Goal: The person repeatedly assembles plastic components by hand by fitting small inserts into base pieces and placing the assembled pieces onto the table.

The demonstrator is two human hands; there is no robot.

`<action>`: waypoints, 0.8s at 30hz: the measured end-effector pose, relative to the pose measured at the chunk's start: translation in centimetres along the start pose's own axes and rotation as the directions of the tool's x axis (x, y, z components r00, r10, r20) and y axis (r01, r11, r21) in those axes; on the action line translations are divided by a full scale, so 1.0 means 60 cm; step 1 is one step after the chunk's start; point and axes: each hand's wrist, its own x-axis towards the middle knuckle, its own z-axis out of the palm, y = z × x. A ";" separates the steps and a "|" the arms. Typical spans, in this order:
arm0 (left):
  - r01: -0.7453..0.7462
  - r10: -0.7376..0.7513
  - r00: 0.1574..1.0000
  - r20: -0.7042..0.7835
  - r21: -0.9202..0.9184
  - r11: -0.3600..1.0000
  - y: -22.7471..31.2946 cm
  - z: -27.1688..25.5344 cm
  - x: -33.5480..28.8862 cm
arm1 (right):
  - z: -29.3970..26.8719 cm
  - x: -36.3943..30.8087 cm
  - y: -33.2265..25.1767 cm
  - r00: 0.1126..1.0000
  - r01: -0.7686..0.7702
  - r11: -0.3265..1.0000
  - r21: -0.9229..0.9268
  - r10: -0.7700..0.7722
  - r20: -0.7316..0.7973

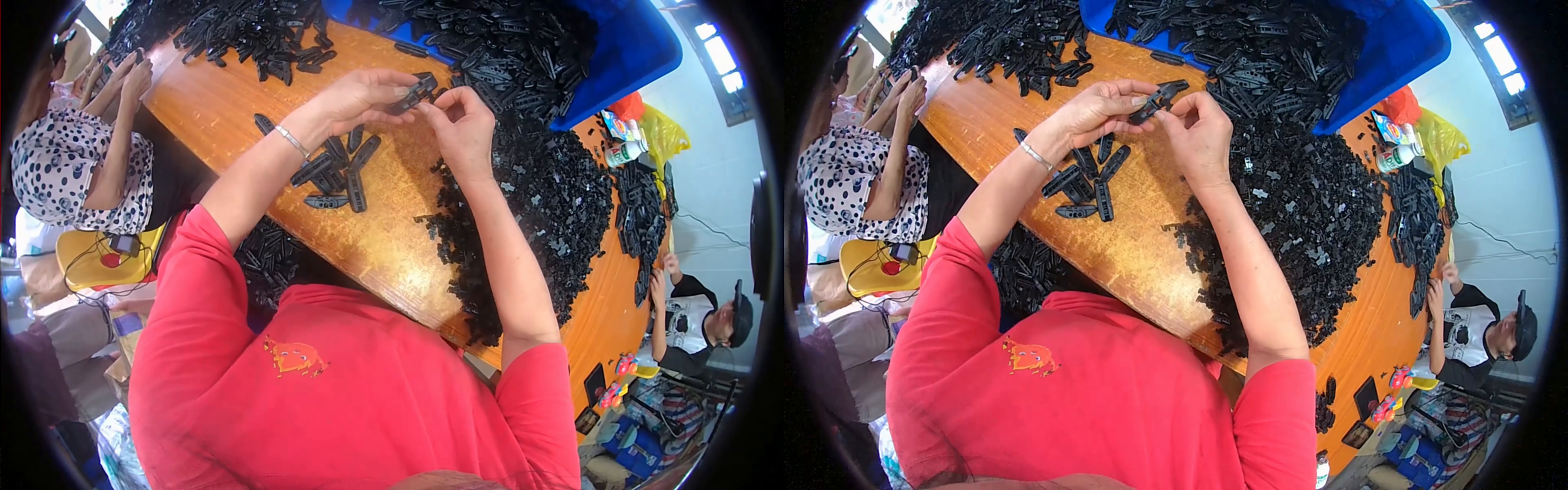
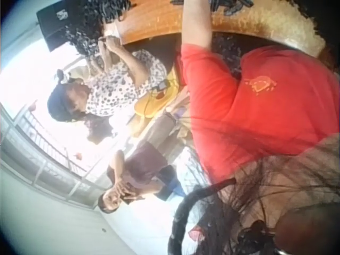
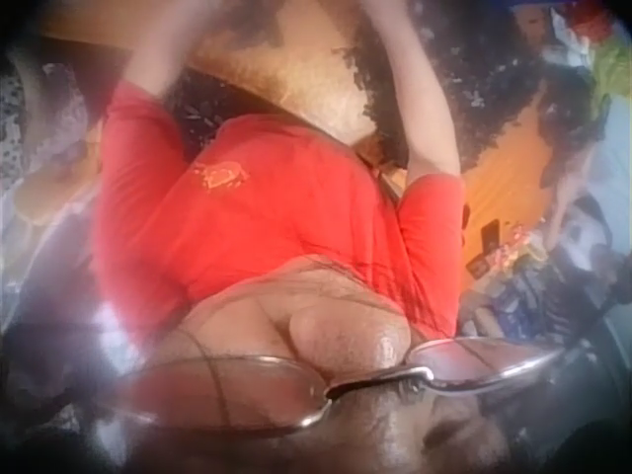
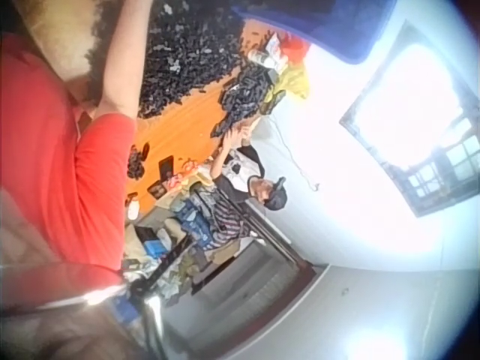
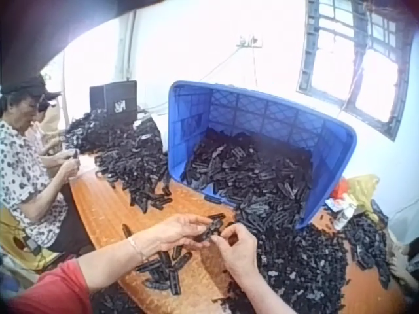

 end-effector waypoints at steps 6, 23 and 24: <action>-0.055 0.060 0.997 0.056 -0.092 0.994 -0.006 0.004 -0.002 | 0.002 -0.008 -0.018 0.988 0.135 0.991 0.007 -0.134 -0.079; -0.076 0.080 0.996 0.037 -0.087 0.993 -0.018 0.008 -0.002 | 0.015 -0.017 -0.018 0.952 0.283 0.959 0.018 -0.278 -0.124; -0.079 0.082 0.996 0.034 -0.072 0.994 -0.020 0.009 -0.001 | 0.017 -0.017 -0.017 0.955 0.275 0.961 0.037 -0.268 -0.131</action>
